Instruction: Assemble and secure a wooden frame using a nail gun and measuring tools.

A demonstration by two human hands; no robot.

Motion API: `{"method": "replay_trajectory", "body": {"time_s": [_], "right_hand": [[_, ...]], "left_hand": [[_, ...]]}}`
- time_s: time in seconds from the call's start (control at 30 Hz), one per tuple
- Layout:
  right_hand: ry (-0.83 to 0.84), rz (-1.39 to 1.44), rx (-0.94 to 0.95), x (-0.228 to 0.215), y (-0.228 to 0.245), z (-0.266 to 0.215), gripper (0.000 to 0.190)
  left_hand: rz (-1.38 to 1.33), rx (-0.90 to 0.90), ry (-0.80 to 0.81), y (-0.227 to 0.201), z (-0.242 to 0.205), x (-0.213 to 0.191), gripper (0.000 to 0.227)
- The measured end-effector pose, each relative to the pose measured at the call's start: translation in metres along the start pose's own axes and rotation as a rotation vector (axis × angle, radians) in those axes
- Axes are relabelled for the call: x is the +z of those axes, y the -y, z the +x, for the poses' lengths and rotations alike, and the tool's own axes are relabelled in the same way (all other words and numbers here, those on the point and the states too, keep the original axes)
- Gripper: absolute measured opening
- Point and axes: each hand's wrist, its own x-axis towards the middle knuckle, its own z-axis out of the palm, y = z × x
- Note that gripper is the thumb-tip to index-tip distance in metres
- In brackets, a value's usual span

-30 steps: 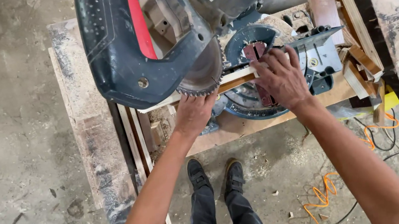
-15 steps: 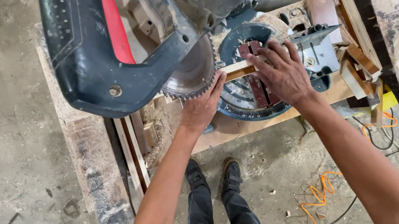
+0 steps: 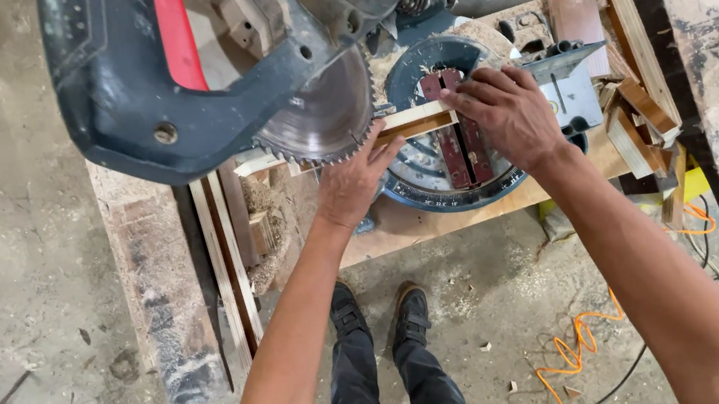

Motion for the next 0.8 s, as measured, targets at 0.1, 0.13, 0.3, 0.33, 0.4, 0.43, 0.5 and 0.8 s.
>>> {"method": "replay_trajectory", "body": {"time_s": [0.1,0.13,0.3,0.33,0.4,0.43,0.5,0.8], "right_hand": [[0.031,0.003,-0.013,-0.005,-0.001,0.003,0.043],[0.043,-0.01,-0.027,-0.005,-0.002,0.004,0.044],[0.097,-0.04,-0.038,-0.011,-0.002,0.006,0.047],[0.096,-0.044,-0.036,-0.012,-0.002,0.007,0.046],[0.101,-0.044,-0.036,-0.012,-0.001,0.006,0.045],[0.1,-0.042,-0.038,-0.013,-0.001,0.006,0.045],[0.1,-0.04,-0.041,-0.012,-0.003,0.006,0.045],[0.129,0.005,-0.006,-0.007,0.0,0.006,0.045]], "left_hand": [[-0.004,-0.06,0.074,-0.001,-0.005,-0.006,0.038],[0.113,0.007,-0.093,0.002,-0.007,-0.003,0.041],[0.157,0.045,-0.305,0.002,-0.011,0.001,0.039],[0.179,0.036,-0.327,0.001,-0.011,-0.001,0.041],[0.199,0.021,-0.344,-0.002,-0.013,-0.003,0.044],[0.204,0.025,-0.382,-0.002,-0.012,-0.004,0.038],[0.208,0.029,-0.421,-0.001,-0.011,-0.004,0.033],[0.207,0.054,-0.547,-0.001,-0.009,-0.011,0.02]]}}
